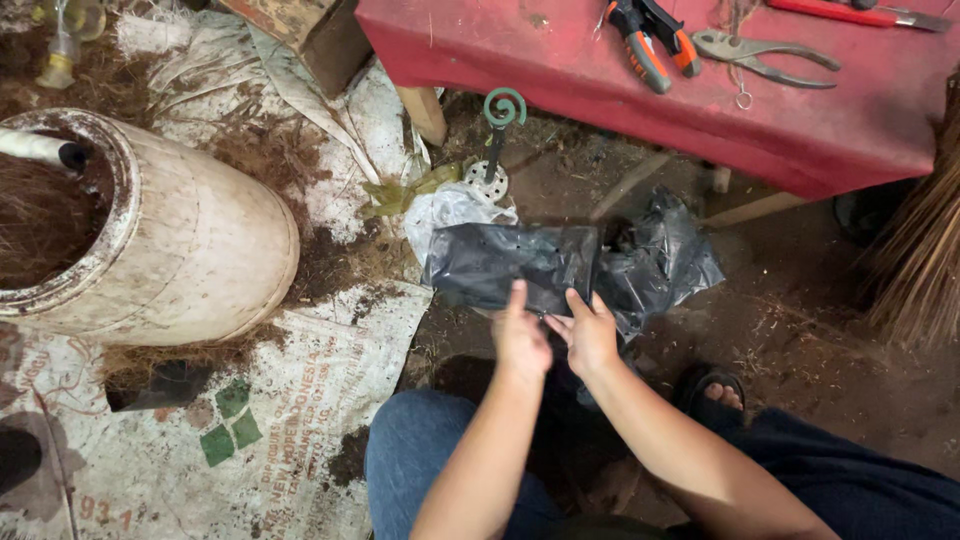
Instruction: The person scoops soil from a large container and fills black plastic planting pouches. The person places small green seedlings into the filled pouches and adjusts the soil around them.
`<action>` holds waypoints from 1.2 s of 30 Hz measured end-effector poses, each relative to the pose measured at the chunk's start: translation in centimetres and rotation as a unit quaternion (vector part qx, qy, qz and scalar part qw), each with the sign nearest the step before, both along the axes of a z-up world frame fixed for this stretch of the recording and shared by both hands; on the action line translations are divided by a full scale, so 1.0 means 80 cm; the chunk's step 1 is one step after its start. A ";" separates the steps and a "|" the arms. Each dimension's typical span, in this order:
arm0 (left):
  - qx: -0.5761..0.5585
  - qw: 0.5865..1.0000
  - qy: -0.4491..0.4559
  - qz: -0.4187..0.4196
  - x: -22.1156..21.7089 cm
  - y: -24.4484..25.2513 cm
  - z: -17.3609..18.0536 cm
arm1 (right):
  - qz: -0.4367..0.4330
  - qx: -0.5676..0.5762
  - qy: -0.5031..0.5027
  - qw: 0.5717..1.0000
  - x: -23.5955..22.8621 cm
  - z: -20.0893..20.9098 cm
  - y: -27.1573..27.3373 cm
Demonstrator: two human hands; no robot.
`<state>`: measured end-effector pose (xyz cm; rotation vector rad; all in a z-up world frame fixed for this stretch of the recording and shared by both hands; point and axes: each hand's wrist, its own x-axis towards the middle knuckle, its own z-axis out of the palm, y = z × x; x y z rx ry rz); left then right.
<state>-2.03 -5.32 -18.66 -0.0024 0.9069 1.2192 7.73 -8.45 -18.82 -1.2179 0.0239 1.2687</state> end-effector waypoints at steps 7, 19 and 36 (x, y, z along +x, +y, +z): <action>-0.078 0.978 0.133 0.138 -0.137 0.066 -0.088 | 0.136 0.002 -0.017 0.991 -0.017 -0.068 -0.010; -0.217 0.943 0.251 0.025 -0.259 0.097 -0.202 | 0.197 -0.141 -0.730 0.639 0.155 -0.009 0.018; 0.052 0.925 0.240 -0.290 0.013 -0.032 -0.107 | 0.158 -0.158 -0.676 0.703 0.199 -0.090 0.021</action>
